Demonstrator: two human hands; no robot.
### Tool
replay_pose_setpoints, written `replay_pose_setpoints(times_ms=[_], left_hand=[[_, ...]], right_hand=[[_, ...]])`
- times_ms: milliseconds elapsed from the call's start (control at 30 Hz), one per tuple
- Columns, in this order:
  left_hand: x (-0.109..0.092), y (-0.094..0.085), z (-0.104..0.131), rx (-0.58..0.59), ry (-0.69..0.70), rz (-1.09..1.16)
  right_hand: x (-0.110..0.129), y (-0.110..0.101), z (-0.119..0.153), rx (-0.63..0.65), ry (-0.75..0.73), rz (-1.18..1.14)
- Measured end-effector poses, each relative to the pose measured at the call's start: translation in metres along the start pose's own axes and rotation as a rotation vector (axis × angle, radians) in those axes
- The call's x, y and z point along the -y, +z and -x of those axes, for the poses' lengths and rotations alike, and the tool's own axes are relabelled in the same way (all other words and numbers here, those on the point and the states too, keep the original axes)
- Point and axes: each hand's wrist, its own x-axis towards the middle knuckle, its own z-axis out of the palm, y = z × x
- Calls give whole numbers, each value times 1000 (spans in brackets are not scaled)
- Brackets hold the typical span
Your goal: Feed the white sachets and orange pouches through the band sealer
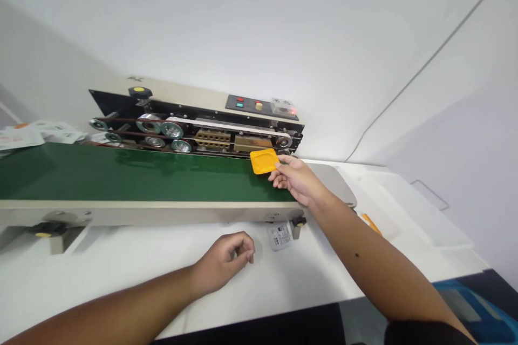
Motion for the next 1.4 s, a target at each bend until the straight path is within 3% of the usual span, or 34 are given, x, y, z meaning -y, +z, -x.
replay_pose_setpoints(times_ms=[167, 400, 533, 800, 967, 1133, 1400], left_hand=[[-1, 1, 1, -1, -3, 10], [0, 2, 2, 10, -8, 18], [-1, 0, 1, 10, -15, 6], [-4, -2, -1, 0, -25, 16], [1, 0, 0, 8, -26, 28], [2, 1, 0, 19, -32, 34], [2, 0, -1, 24, -45, 52]], right_hand=[[-2, 3, 2, -110, -45, 16], [-14, -27, 20, -339, -197, 5], [-9, -27, 18, -305, -157, 2], [0, 0, -1, -90, -13, -47], [2, 10, 0, -54, 3, 38], [-1, 12, -3, -34, -49, 138], [-10, 13, 8, -174, -346, 368]])
